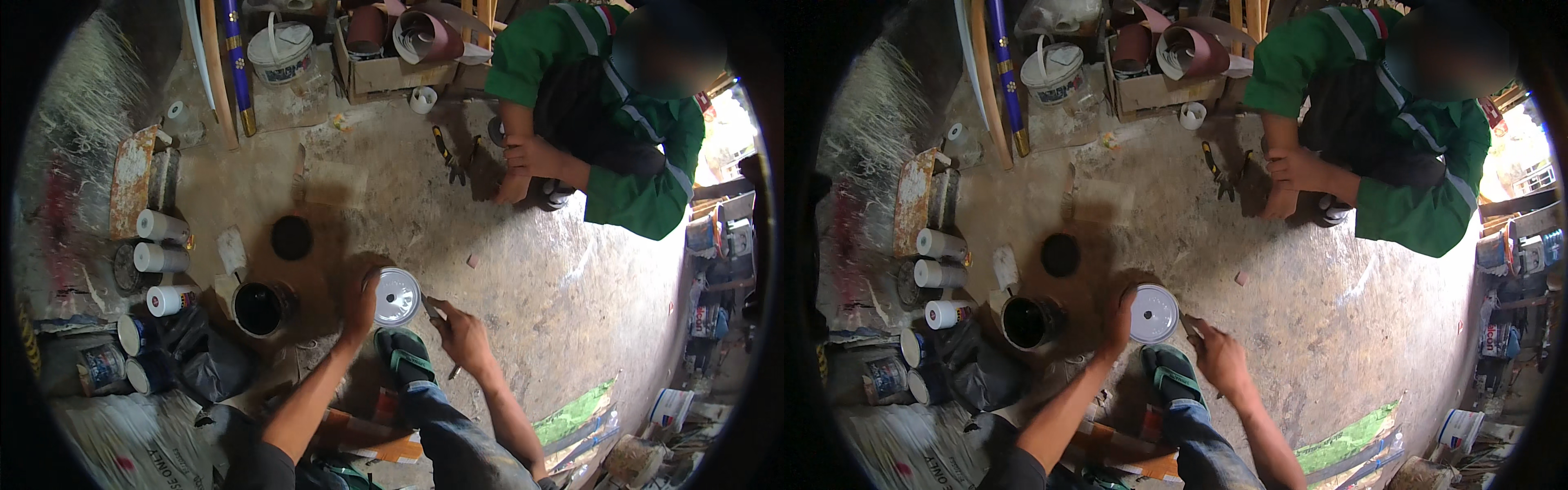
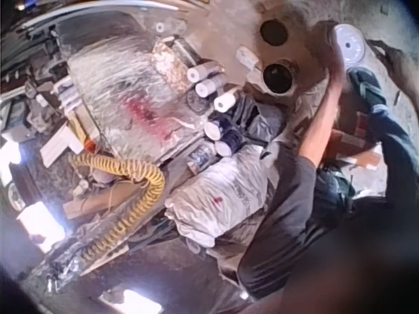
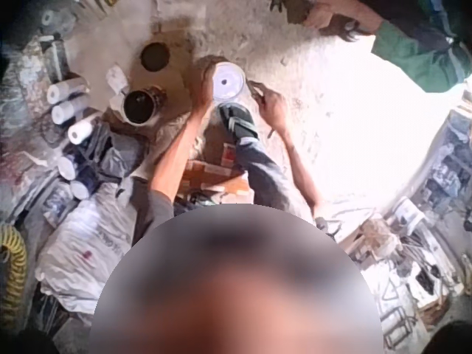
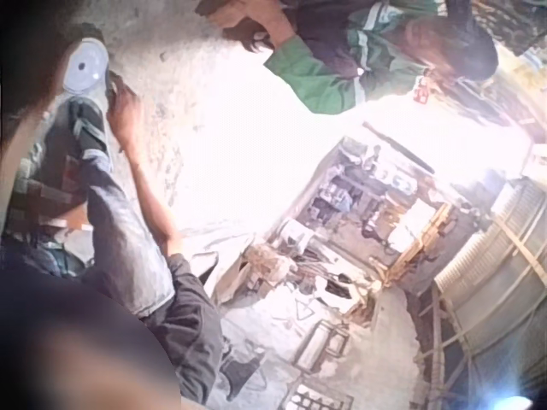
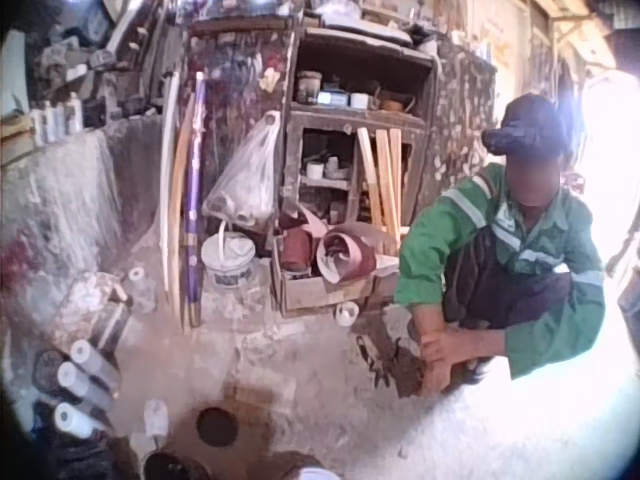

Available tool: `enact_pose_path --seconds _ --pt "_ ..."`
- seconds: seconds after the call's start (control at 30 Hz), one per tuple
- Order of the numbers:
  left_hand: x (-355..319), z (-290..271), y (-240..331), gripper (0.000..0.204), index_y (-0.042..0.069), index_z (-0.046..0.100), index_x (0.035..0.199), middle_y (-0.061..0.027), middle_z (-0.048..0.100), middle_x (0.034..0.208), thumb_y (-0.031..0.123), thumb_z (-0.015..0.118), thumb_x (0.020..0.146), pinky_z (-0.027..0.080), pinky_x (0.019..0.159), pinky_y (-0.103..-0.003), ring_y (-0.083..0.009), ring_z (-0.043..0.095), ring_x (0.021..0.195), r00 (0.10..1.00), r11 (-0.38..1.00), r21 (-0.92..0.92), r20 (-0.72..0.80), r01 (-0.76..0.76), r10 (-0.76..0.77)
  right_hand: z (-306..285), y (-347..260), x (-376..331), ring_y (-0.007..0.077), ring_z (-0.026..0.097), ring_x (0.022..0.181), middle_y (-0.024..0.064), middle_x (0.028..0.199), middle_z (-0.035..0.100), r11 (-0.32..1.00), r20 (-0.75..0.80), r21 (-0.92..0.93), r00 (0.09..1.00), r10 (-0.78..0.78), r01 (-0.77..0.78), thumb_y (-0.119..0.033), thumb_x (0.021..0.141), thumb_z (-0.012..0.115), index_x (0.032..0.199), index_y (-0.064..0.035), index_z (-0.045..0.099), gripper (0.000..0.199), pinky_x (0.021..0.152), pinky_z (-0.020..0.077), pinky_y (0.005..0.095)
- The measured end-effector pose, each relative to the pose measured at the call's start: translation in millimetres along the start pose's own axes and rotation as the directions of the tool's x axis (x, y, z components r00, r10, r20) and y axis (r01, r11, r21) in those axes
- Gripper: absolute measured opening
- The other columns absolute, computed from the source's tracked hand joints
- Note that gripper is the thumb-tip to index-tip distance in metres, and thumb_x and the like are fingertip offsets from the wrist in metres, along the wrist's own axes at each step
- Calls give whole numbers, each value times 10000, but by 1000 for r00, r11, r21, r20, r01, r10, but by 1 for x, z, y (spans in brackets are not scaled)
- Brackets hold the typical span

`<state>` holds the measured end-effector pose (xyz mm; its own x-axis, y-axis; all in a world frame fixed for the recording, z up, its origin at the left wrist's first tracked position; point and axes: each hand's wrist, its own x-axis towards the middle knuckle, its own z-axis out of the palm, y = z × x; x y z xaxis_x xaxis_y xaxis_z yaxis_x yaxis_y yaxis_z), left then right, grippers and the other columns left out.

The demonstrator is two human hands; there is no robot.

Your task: The person opens a paint can with a screwdriver, then retrieves a long curved sword from a rack. They attach a strap to the sword and spray-paint it white with a spray can, rotating the blade to cover both sides. The person finishes by walking toward the doorway with the painted sword.

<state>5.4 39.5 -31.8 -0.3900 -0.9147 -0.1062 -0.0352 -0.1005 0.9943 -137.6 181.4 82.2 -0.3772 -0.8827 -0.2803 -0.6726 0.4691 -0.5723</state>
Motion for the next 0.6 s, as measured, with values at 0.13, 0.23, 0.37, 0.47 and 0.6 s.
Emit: enact_pose_path --seconds 0.13,0.23,0.37,0.47,0.6 --pt "20 -8 15 231 6 674 1051 -90 682 966 157 536 944 444 903 -311 -194 619 975 952 1000 -15 307 21 -16 10 -20 -12 428 643 865 224 917 667 998 -93 59 995 22 -17 -120 917 580 1267 -151 573 351 696 504 520" --pt "4 0 27 265 -5 676 1091 -83 694 996 157 510 964 446 877 -296 -171 619 950 996 999 25 83 41 -43 -4 0 4 264 555 587 195 745 609 961 135 201 977 163 -188 -89 902 639 1267 -105 615 366 599 462 381" --pt "-10 2 28 280 -19 682 1074 -85 700 1026 171 502 975 444 885 -277 -152 625 961 984 982 -80 -19 173 -175 -8 43 29 78 484 732 27 782 598 875 351 459 936 -18 -155 -174 944 647 1328 -61 581 406 658 425 254" --pt "-10 1 21 316 -17 682 1125 -67 689 1002 201 512 973 425 913 -279 -151 599 968 987 958 -236 11 160 -162 11 74 39 66 504 804 -16 854 600 698 397 684 911 -110 -213 -202 946 658 1330 -13 566 437 736 424 213" --pt "-11 0 15 325 -14 685 1131 -82 695 1050 209 511 971 425 926 -274 -159 606 1000 978 942 -262 24 208 -209 26 104 51 64 518 832 -34 894 610 609 531 708 838 -126 -357 -196 929 683 1320 -13 573 446 772 434 222"
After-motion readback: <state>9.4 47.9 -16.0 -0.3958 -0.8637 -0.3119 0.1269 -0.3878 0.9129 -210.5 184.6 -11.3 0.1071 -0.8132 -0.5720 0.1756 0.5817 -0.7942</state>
